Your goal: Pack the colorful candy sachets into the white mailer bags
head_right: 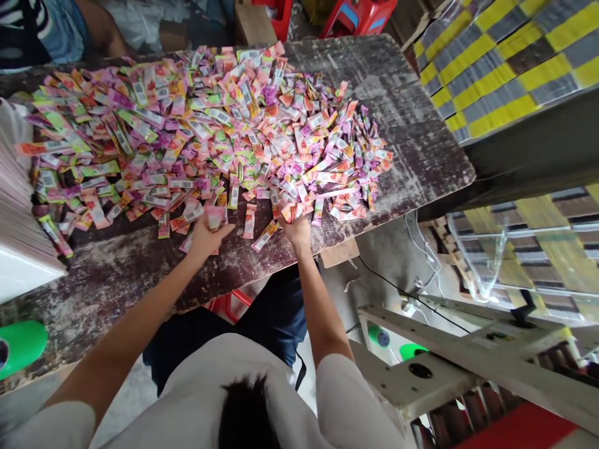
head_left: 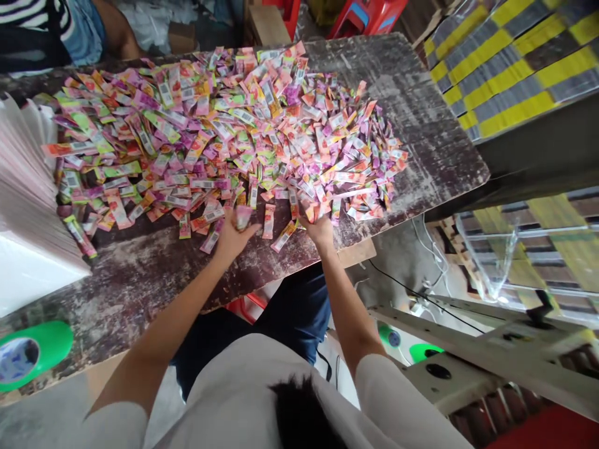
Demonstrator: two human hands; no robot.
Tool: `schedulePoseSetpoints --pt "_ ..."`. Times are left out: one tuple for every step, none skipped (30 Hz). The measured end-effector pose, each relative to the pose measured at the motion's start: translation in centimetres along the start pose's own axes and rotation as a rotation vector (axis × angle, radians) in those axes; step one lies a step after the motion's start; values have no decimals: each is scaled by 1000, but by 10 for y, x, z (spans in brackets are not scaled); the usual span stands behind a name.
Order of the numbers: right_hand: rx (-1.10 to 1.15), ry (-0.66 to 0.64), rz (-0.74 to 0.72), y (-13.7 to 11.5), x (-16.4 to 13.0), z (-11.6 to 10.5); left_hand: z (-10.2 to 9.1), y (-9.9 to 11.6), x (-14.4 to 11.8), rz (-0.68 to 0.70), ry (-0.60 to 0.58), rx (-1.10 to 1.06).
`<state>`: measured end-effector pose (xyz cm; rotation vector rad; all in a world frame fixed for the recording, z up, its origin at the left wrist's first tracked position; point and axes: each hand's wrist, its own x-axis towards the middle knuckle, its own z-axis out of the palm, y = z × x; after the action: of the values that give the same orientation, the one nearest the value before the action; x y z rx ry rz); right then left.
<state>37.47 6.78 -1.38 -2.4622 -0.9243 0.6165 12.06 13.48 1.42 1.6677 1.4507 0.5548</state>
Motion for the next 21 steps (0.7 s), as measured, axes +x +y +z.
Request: schedulePoseSetpoints --pt "-54 3 36 -12 14 2 18 16 13 -5 -39 92" --pt "-103 3 64 -23 26 6 34 29 24 -28 -86 217" --pt "-143 3 77 -33 35 10 47 39 33 -54 -131 342" --pt "-169 1 83 -40 40 15 58 45 38 -78 -170 453" --pt "-185 -11 82 -44 43 20 65 47 39 -94 -201 539" --pt "-193 -34 72 -45 43 24 69 45 38 -96 -225 593" --pt "-194 -61 43 -43 40 27 69 41 35 -85 -242 618" --pt "-186 -84 -14 -38 34 29 67 34 29 -59 -248 620" --pt "-164 -98 -97 -32 28 30 62 26 23 -19 -244 598" --pt "-126 -102 -186 -25 21 30 55 17 16 26 -230 546" --pt "-69 -100 -258 -17 14 29 48 9 11 58 -208 462" --pt "4 -99 -298 -9 10 27 40 3 8 57 -181 352" --pt "86 -94 -306 -2 8 24 33 -2 7 26 -148 228" --pt "168 -79 -289 4 9 20 27 -4 10 -25 -110 108" --pt "240 -44 -259 9 14 14 22 -4 17 -75 -60 6" --pt "294 9 -233 14 22 8 18 -3 28 -106 0 -69" --pt "325 73 -215 17 33 0 16 1 42 -113 62 -111" --pt "333 136 -198 20 47 -9 16 6 57 -108 117 -122" --pt "321 188 -173 21 62 -18 17 11 74 -105 158 -102" --pt "290 225 -127 21 78 -26 19 16 89 -100 172 -51" --pt "246 255 -63 20 92 -33 22 22 103 -104 167 22"
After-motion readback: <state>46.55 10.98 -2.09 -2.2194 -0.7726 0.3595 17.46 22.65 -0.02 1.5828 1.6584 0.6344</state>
